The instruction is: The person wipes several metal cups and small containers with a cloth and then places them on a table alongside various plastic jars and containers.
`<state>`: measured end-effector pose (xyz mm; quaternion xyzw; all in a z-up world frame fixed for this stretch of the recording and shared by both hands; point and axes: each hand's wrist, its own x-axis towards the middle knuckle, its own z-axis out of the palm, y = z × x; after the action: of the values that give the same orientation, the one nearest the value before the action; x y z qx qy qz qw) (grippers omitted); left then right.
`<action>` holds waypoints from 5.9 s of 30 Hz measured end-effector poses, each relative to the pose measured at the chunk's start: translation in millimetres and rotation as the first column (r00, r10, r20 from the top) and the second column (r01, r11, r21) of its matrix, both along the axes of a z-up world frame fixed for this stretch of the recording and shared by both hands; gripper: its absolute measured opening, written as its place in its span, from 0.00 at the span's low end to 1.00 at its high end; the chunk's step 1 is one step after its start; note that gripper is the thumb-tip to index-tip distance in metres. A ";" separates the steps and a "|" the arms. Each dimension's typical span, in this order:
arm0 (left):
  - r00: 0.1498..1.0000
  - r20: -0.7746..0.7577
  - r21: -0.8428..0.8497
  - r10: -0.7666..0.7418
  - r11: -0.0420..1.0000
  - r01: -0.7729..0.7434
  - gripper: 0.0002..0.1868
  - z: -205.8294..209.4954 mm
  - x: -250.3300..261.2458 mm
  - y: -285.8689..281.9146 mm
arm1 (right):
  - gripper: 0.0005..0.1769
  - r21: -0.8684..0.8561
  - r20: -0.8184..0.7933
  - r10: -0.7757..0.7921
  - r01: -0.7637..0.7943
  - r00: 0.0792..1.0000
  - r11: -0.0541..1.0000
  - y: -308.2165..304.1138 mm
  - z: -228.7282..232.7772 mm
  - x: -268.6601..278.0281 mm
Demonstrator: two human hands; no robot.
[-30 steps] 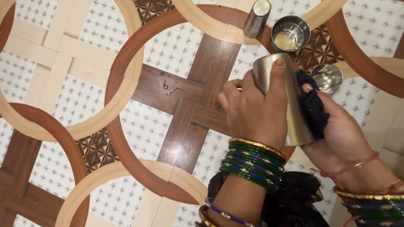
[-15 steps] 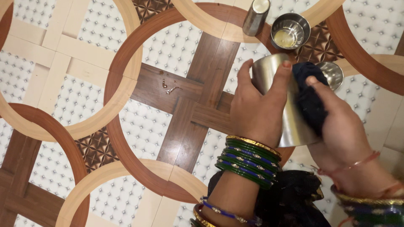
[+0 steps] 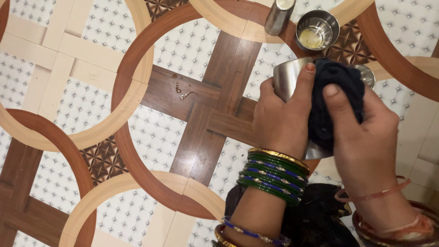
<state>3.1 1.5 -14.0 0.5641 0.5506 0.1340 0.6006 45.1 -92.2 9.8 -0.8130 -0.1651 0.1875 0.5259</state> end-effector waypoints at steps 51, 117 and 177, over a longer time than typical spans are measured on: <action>0.822 0.461 0.258 -0.335 0.937 0.237 0.36 180.9 68.1 -44.9 | 0.38 0.094 0.052 -0.012 0.007 0.999 0.996 -76.9 131.6 76.6; 0.102 0.519 0.389 -0.848 0.341 0.856 0.37 304.5 220.0 -468.5 | 0.47 0.168 0.120 -0.749 0.730 0.651 0.662 -509.0 247.8 117.5; 0.024 0.185 0.563 -0.982 0.126 0.817 0.37 240.3 262.9 -609.7 | 0.37 0.198 0.082 -0.855 0.832 0.512 0.517 -633.0 177.4 147.1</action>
<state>266.0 -608.3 226.3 0.8034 -0.1619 -0.0551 0.5703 192.3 -725.1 187.2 -0.7659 0.1955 -0.1731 0.5875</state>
